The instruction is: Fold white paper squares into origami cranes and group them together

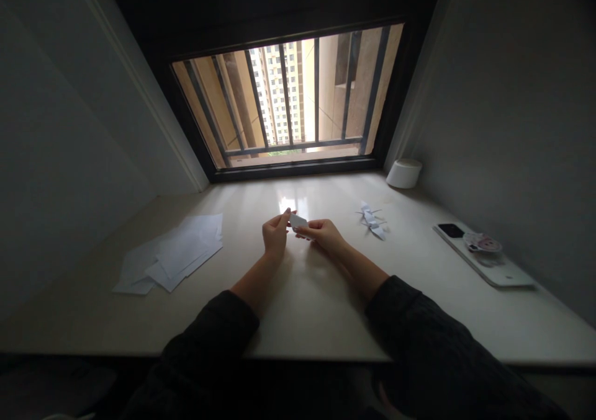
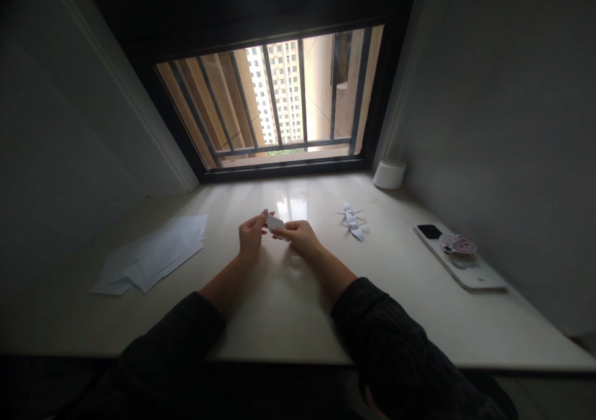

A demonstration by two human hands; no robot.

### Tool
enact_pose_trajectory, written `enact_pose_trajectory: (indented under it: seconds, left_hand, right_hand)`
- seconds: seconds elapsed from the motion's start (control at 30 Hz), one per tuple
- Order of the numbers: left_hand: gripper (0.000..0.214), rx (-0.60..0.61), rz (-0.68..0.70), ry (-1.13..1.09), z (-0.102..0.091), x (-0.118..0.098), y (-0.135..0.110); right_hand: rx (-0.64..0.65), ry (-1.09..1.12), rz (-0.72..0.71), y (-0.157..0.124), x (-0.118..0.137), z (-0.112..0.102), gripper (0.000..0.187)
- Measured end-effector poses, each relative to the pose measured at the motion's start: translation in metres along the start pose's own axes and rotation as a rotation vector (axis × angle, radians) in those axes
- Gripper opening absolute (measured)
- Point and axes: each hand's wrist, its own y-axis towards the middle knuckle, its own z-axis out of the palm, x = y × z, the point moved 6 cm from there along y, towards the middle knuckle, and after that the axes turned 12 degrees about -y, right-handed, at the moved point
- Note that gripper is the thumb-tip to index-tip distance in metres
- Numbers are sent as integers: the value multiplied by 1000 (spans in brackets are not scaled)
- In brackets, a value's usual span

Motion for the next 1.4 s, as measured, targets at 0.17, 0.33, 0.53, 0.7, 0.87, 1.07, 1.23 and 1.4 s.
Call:
enact_pose_trajectory:
  seconds: [0.17, 0.33, 0.53, 0.7, 0.87, 1.07, 1.23, 1.4]
  left_hand:
    - [47, 126, -99, -8, 6, 7, 2]
    - [41, 251, -124, -27, 13, 13, 0]
    - [37, 227, -113, -74, 11, 19, 1]
    - [38, 171, -142, -121, 11, 19, -2]
    - [40, 32, -138, -130, 6, 10, -2]
    - [46, -26, -156, -175, 1, 10, 0]
    - [47, -60, -170, -186, 1, 11, -1]
    - [47, -83, -175, -192, -2, 11, 1]
  right_hand:
    - [-37, -54, 1, 2, -3, -5, 34]
    - [-85, -69, -5, 3, -2, -8, 36]
    - [-73, -131, -10, 1, -1, -7, 40]
    - [-70, -129, 12, 2, -3, -8, 37]
    - [-82, -99, 9, 2, -2, -7, 36]
    - [-86, -66, 23, 3, -2, -6, 37]
    - [-114, -45, 42, 2, -1, -7, 36]
    - [-141, -9, 46, 1, 0, -8, 37]
